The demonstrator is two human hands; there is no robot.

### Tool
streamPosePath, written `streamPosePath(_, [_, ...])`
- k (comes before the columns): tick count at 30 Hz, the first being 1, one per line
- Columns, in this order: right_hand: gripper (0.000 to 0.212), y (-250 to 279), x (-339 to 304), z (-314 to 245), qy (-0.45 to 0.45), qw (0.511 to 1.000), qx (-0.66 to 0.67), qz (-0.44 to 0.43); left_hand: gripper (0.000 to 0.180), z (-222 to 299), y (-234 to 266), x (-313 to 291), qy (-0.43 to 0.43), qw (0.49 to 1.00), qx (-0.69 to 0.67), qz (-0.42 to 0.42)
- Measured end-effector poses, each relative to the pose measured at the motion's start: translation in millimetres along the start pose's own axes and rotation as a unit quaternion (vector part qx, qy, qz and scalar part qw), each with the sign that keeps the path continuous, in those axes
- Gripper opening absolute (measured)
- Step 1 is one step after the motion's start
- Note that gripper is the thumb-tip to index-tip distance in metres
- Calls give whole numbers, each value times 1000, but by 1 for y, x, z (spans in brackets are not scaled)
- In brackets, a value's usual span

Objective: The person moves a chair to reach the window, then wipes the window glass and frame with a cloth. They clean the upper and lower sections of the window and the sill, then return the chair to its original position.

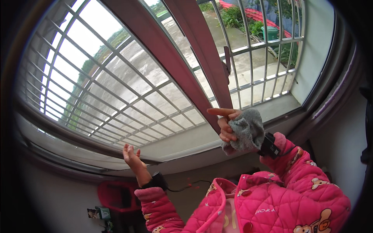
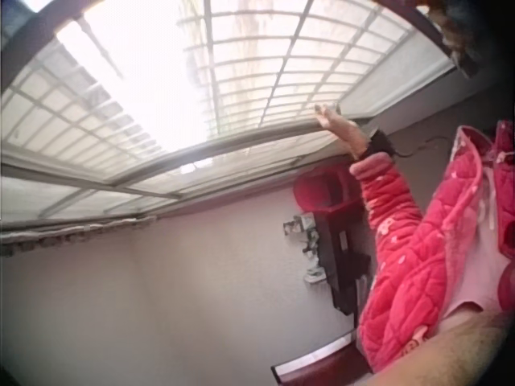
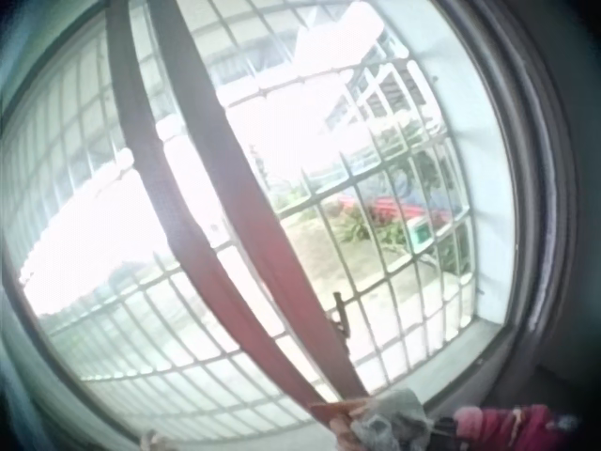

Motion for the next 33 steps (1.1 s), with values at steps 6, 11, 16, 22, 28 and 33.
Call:
streamPosePath(6, [18, 30, 2, 9, -24, 988, -138, 71, 19, -2, -29, -39, 44, 994, 19, -95])
streamPosePath(11, [21, 65, -33, 31, -76, 937, -228, 253, 21, -58, -59, -91, 174, 968, 70, -170])
streamPosePath(16, [14, 78, -43, 25, -92, 930, -245, 259, 21, -81, -50, -102, 184, 959, 104, -188])
streamPosePath(22, [12, 87, -36, 9, -62, 909, -334, 240, 20, -86, -1, -94, 173, 976, 75, -112])
streamPosePath(28, [28, 103, -27, -44, 126, 774, -576, 232, 17, -72, 60, -14, 50, 998, 6, 33])
streamPosePath(33, [29, 113, -33, -60, 94, 645, -735, 187, 38, -41, 105, 64, -22, 979, 40, 197])
Point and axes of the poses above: each hand's wrist, its own x-axis towards the middle knuckle, its own y-axis out of the back of the hand, z = x × y, the point moved 4 cm from there along x, towards the middle knuckle, and after that the axes turned 9 degrees about y, right-handed, at the moved point
